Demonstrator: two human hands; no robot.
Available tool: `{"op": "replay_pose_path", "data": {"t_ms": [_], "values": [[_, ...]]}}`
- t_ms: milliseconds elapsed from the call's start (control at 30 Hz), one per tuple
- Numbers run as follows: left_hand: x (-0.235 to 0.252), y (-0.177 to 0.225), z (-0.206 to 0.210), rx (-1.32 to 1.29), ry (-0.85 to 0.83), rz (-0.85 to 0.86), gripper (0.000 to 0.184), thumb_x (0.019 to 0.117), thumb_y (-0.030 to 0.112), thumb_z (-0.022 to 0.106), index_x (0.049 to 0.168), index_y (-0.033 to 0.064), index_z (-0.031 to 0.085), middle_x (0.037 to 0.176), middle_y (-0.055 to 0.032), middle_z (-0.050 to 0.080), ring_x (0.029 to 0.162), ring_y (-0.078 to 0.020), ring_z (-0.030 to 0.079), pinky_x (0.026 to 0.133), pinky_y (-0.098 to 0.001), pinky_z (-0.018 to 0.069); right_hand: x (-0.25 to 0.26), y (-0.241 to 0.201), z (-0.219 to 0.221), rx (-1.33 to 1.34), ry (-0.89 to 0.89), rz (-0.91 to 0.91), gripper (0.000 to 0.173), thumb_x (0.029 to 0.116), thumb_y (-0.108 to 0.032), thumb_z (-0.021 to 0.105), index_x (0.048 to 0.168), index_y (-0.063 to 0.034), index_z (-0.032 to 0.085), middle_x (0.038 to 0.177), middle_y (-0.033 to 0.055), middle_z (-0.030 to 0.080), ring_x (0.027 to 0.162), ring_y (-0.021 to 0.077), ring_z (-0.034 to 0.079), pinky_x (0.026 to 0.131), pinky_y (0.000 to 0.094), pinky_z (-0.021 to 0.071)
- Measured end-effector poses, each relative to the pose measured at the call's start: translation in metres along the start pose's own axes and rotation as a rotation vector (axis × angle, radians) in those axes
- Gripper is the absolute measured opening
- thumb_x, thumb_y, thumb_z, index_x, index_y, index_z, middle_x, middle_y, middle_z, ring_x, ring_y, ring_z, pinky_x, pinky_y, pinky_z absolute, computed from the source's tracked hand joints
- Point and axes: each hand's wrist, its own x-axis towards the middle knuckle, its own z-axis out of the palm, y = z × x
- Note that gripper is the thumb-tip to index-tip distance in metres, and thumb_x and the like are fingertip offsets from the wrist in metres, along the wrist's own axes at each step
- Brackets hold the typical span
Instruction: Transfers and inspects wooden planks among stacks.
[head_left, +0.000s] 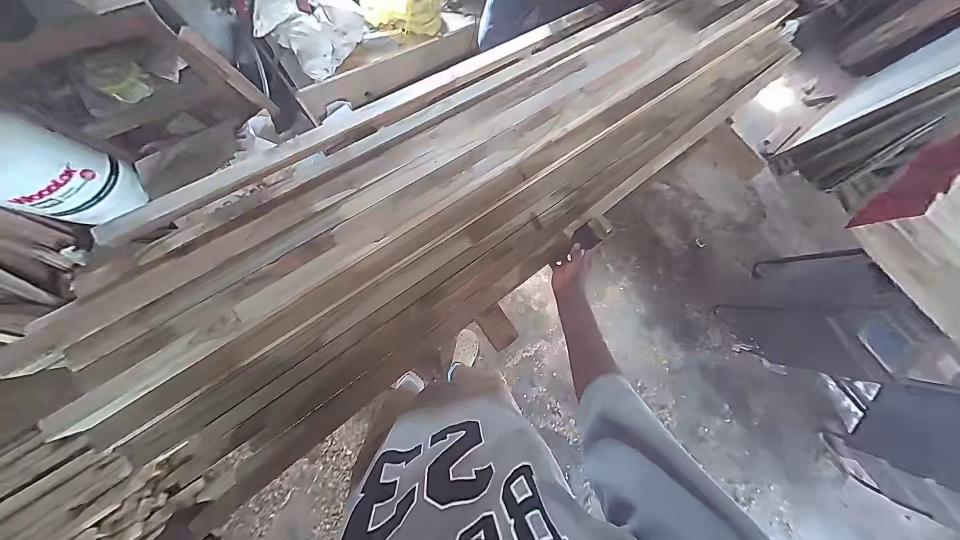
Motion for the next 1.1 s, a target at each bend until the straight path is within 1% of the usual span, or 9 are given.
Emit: {"op": "replay_pose_path", "data": {"t_ms": [200, 267, 367, 467, 567, 800, 1000, 1033, 1100], "values": [[0.028, 0.034, -0.035, 0.650, 0.162, -0.112, 0.069, 0.1097, 0.052, 0.025, 0.139, -0.0008, 0.059, 0.137, -0.0290, 0.061, 0.130, -0.0453, 0.058, 0.109, -0.0657, 0.0420, 0.010, -0.010, 0.015, -0.142, -0.056, 0.025, 0.042, 0.1118, -0.022, 0.039, 0.153, -0.0144, 0.036, 0.133, 0.0155, 0.055, 0.108, 0.0262, 0.062, 0.087, 0.0476, 0.0549], [0.032, 0.036, -0.046, 0.567, 0.217, -0.031, 0.062, 0.1107, 0.045, 0.036, 0.134, -0.0075, 0.060, 0.134, -0.0351, 0.059, 0.130, -0.0505, 0.056, 0.109, -0.0675, 0.0397, 0.018, -0.005, 0.006, -0.196, -0.117, -0.038, 0.031, 0.1120, -0.027, 0.038, 0.134, -0.0080, 0.049, 0.101, 0.0088, 0.062, 0.081, 0.0186, 0.064, 0.071, 0.0395, 0.0577], [0.042, 0.059, -0.046, 0.228, 0.242, -0.006, 0.052, 0.1082, 0.037, 0.050, 0.141, -0.0033, 0.056, 0.139, -0.0284, 0.059, 0.130, -0.0410, 0.058, 0.112, -0.0586, 0.0424, 0.012, -0.007, -0.001, -0.210, -0.313, -0.023, 0.038, 0.1132, -0.031, 0.021, 0.115, -0.0088, 0.051, 0.084, 0.0017, 0.062, 0.073, 0.0147, 0.064, 0.068, 0.0373, 0.0590], [0.076, 0.068, -0.040, 0.156, 0.170, -0.044, 0.059, 0.1040, 0.044, 0.059, 0.148, 0.0048, 0.052, 0.148, -0.0236, 0.055, 0.139, -0.0407, 0.050, 0.116, -0.0629, 0.0368, 0.005, -0.006, -0.003, -0.185, -0.309, 0.024, 0.040, 0.1141, -0.028, 0.023, 0.148, -0.0082, 0.033, 0.123, 0.0119, 0.059, 0.103, 0.0243, 0.065, 0.085, 0.0471, 0.0582], [0.097, 0.100, -0.027, 0.123, 0.097, -0.107, 0.079, 0.0947, 0.052, 0.070, 0.149, -0.0009, 0.048, 0.151, -0.0283, 0.048, 0.144, -0.0444, 0.043, 0.117, -0.0646, 0.0340, -0.006, -0.003, -0.002, -0.131, -0.193, 0.035, 0.045, 0.1145, -0.028, 0.024, 0.157, -0.0138, 0.021, 0.146, 0.0145, 0.051, 0.125, 0.0290, 0.060, 0.097, 0.0515, 0.0546], [0.114, 0.076, -0.041, -0.279, 0.150, -0.199, 0.064, 0.0898, 0.028, 0.081, 0.143, 0.0058, 0.054, 0.141, -0.0177, 0.060, 0.122, -0.0320, 0.063, 0.101, -0.0522, 0.0527, -0.031, 0.002, -0.004, -0.107, -0.169, -0.005, 0.043, 0.1138, -0.023, 0.027, 0.155, -0.0117, 0.025, 0.142, 0.0160, 0.054, 0.124, 0.0304, 0.061, 0.096, 0.0536, 0.0551], [0.026, 0.100, -0.106, -0.291, 0.286, -0.027, 0.058, 0.1035, 0.049, 0.052, 0.142, 0.0056, 0.050, 0.128, -0.0095, 0.059, 0.105, -0.0135, 0.061, 0.093, -0.0374, 0.0534, -0.047, -0.015, 0.033, 0.048, -0.498, 0.062, 0.045, 0.1145, -0.032, 0.020, 0.157, -0.0158, 0.022, 0.146, 0.0147, 0.049, 0.130, 0.0333, 0.057, 0.105, 0.0591, 0.0509], [0.016, 0.105, -0.114, -0.245, 0.369, -0.004, 0.058, 0.1010, 0.057, 0.054, 0.132, 0.0080, 0.055, 0.113, -0.0033, 0.061, 0.095, -0.0069, 0.061, 0.086, -0.0316, 0.0543, -0.049, -0.021, 0.046, 0.091, -0.527, 0.076, 0.045, 0.1144, -0.033, 0.021, 0.157, -0.0169, 0.023, 0.145, 0.0144, 0.051, 0.130, 0.0330, 0.057, 0.106, 0.0591, 0.0499], [0.003, 0.107, -0.123, -0.198, 0.460, 0.036, 0.063, 0.0979, 0.056, 0.060, 0.135, 0.0047, 0.056, 0.122, -0.0077, 0.063, 0.104, -0.0088, 0.062, 0.095, -0.0335, 0.0520, -0.057, -0.036, 0.070, 0.171, -0.485, 0.073, 0.041, 0.1139, -0.032, 0.025, 0.152, -0.0190, 0.030, 0.135, 0.0110, 0.056, 0.119, 0.0284, 0.061, 0.100, 0.0557, 0.0519]]}}
